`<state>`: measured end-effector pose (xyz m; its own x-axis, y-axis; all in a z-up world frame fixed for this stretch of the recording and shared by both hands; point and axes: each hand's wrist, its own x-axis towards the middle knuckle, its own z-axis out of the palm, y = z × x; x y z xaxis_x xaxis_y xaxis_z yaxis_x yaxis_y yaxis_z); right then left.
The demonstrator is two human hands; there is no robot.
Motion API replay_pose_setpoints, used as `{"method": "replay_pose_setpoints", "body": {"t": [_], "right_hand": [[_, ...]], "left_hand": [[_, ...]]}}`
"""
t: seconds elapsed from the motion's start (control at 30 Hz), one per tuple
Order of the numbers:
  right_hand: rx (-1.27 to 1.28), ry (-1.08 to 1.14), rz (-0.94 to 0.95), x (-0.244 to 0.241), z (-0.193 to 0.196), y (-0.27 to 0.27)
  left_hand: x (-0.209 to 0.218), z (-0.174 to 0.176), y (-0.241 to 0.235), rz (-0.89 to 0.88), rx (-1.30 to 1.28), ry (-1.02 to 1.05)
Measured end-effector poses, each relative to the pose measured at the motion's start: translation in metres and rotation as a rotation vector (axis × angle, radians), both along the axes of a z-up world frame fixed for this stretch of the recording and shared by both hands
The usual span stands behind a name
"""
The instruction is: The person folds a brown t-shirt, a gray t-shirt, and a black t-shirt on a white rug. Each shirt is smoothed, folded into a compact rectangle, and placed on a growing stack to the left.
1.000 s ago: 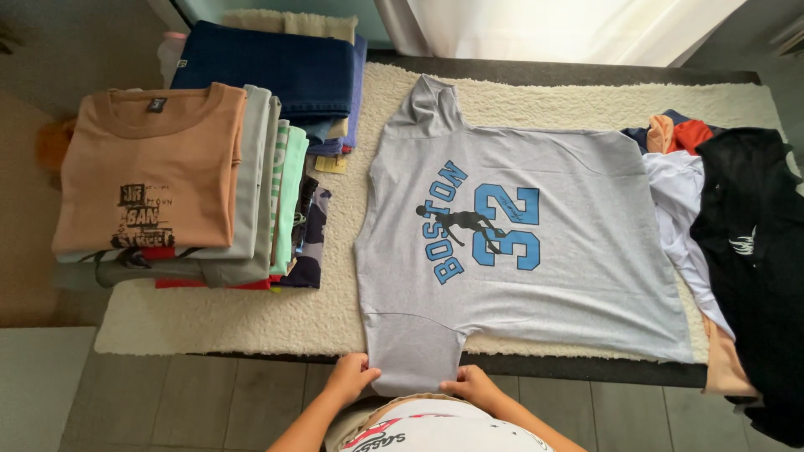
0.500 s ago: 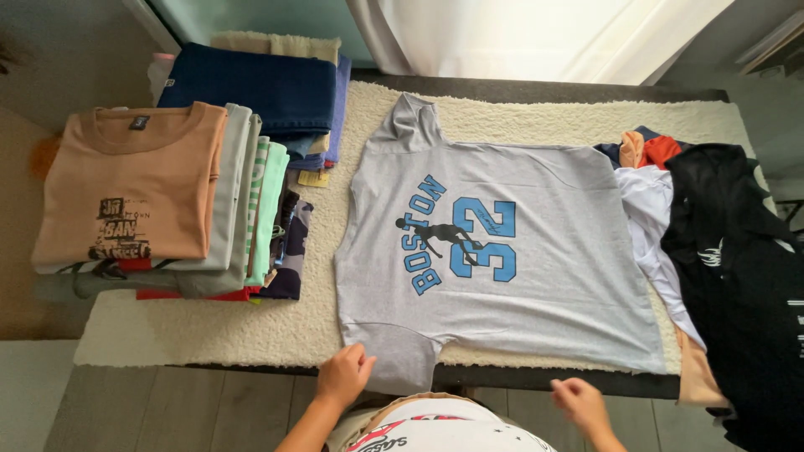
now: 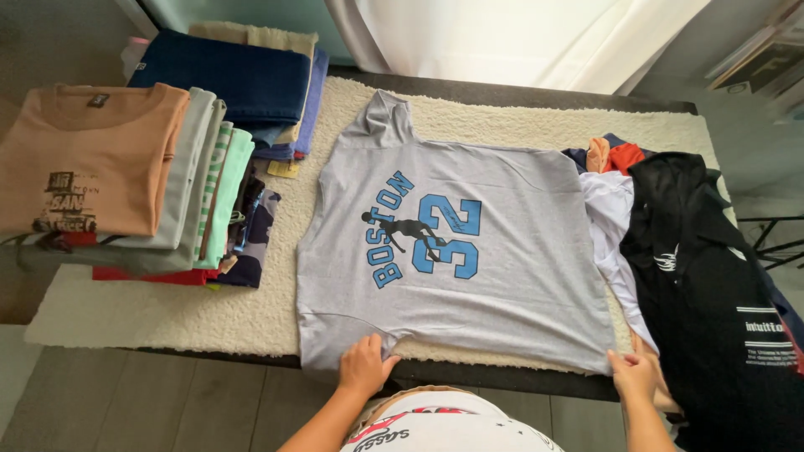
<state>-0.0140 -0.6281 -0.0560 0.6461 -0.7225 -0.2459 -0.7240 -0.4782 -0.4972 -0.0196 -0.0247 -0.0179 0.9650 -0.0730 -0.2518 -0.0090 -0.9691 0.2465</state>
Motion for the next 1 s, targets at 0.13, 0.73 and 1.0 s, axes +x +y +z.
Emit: {"method": "replay_pose_setpoints", "body": {"t": [0.13,0.73,1.0], "right_hand": [[0.003,0.056,0.050,0.011,0.014,0.008],[0.227,-0.135,0.147,0.002,0.009,-0.010],[0.217,-0.082,0.161,-0.004,0.014,-0.007]], "left_hand": [[-0.004,-0.026,-0.006,0.041,0.003,-0.138],[-0.028,0.012,-0.010,0.264,-0.122,0.044],[-0.038,0.014,-0.019,0.323,-0.174,0.139]]}}
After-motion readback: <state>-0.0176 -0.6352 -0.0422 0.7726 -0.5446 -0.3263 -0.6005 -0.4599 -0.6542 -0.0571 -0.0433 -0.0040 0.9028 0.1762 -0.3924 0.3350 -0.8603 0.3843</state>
